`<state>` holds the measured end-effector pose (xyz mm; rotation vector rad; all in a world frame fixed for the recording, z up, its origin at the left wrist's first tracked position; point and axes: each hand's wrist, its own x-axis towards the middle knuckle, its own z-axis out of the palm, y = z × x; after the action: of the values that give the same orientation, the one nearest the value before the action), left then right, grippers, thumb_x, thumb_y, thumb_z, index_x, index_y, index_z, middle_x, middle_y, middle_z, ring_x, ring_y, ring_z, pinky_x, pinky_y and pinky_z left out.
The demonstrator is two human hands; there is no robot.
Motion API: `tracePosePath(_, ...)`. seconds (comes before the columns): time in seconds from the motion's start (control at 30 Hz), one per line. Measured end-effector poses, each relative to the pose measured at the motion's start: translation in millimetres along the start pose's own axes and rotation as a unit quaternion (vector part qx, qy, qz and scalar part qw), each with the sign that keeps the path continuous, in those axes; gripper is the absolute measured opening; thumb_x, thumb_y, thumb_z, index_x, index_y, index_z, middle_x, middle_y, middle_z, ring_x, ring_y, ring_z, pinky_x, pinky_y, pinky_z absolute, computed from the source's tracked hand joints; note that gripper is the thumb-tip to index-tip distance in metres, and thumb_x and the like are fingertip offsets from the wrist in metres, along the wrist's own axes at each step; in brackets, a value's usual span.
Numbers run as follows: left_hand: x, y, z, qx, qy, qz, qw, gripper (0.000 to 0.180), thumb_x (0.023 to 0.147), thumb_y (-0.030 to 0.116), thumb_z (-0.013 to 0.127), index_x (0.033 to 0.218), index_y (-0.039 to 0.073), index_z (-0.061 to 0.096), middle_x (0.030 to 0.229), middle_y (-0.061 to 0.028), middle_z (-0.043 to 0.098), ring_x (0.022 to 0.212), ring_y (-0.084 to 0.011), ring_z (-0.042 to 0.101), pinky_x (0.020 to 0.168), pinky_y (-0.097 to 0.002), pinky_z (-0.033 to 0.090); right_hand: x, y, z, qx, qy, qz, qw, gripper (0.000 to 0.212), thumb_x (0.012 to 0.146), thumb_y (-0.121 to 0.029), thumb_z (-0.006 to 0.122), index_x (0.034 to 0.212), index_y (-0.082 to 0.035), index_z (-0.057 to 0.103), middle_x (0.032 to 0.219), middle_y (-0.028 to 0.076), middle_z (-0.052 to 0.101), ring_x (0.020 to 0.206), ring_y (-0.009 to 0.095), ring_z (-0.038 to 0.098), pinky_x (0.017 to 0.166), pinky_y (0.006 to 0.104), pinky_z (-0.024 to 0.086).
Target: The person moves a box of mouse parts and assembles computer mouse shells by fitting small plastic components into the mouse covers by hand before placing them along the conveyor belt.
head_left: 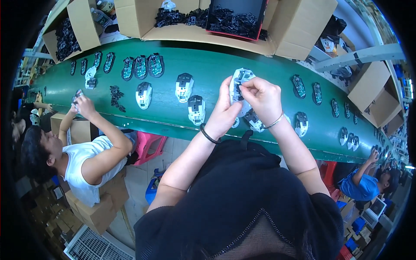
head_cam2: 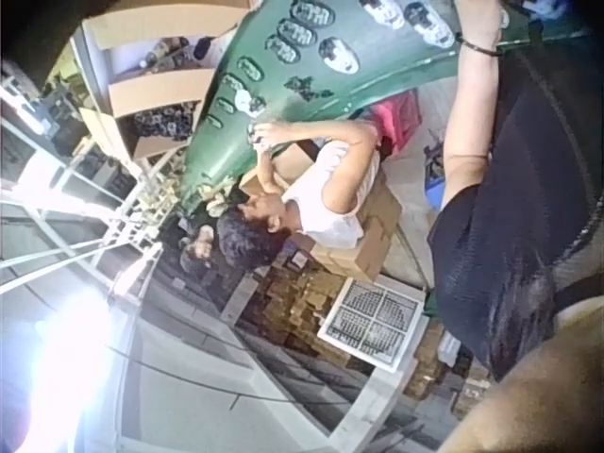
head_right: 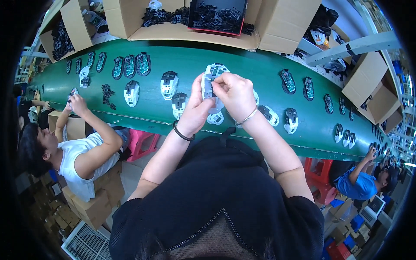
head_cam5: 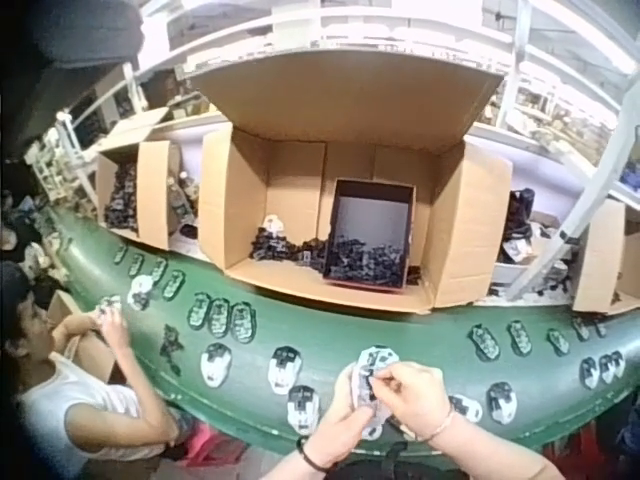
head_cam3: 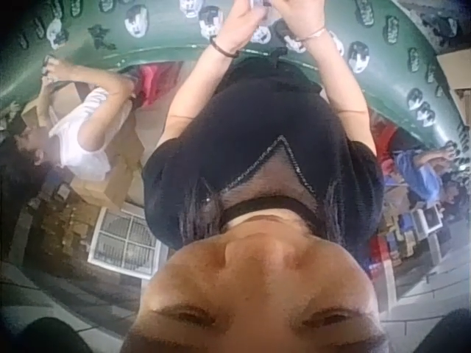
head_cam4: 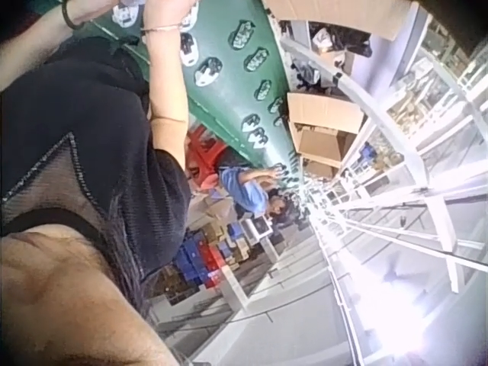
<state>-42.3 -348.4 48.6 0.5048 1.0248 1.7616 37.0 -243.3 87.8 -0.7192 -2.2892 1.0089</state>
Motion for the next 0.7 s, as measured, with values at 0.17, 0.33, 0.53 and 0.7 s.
tracePosePath(0.17,2,-10,4,0.163,0.020,0.075,0.984,0.059,0.081,-0.009,0.041,0.135,0.006,0.022,0.118,-0.0060,0.042,0.101,-0.0096,0.045,0.082,-0.0222,0.041,-8,3,-1,-0.078,0.044,-0.078,0.993,0.010,0.071,-0.002,0.068,0.079,0.000,0.064,0.071,0.010,0.063,0.058,0.016,0.062,0.052,0.0261,0.048)
tracePosePath(0.33,-1,-6,3,0.148,0.065,0.066,0.985,0.054,0.079,-0.006,0.044,0.131,0.002,0.028,0.117,-0.0097,0.044,0.105,-0.0148,0.046,0.088,-0.0264,0.040,-10,2,-4,-0.135,0.065,-0.192,0.970,0.015,0.068,-0.002,0.066,0.083,-0.004,0.065,0.077,0.009,0.060,0.065,0.024,0.058,0.056,0.0313,0.048)
tracePosePath(0.53,-1,-5,1,0.202,0.080,0.099,0.971,0.050,0.079,-0.005,0.044,0.127,0.001,0.034,0.110,-0.0086,0.049,0.099,-0.0138,0.050,0.083,-0.0253,0.043,-10,0,3,-0.150,0.062,-0.185,0.969,0.014,0.067,-0.002,0.067,0.080,-0.004,0.066,0.078,0.007,0.053,0.072,0.024,0.053,0.059,0.0317,0.046)
tracePosePath(0.7,-5,1,0,0.130,0.106,0.050,0.985,0.050,0.077,-0.005,0.043,0.126,-0.001,0.035,0.109,-0.0118,0.052,0.099,-0.0173,0.053,0.085,-0.0280,0.044,-15,-5,-4,-0.040,0.054,-0.064,0.996,0.033,0.067,-0.002,0.066,0.099,-0.004,0.060,0.087,0.008,0.053,0.078,0.020,0.053,0.066,0.0297,0.045)
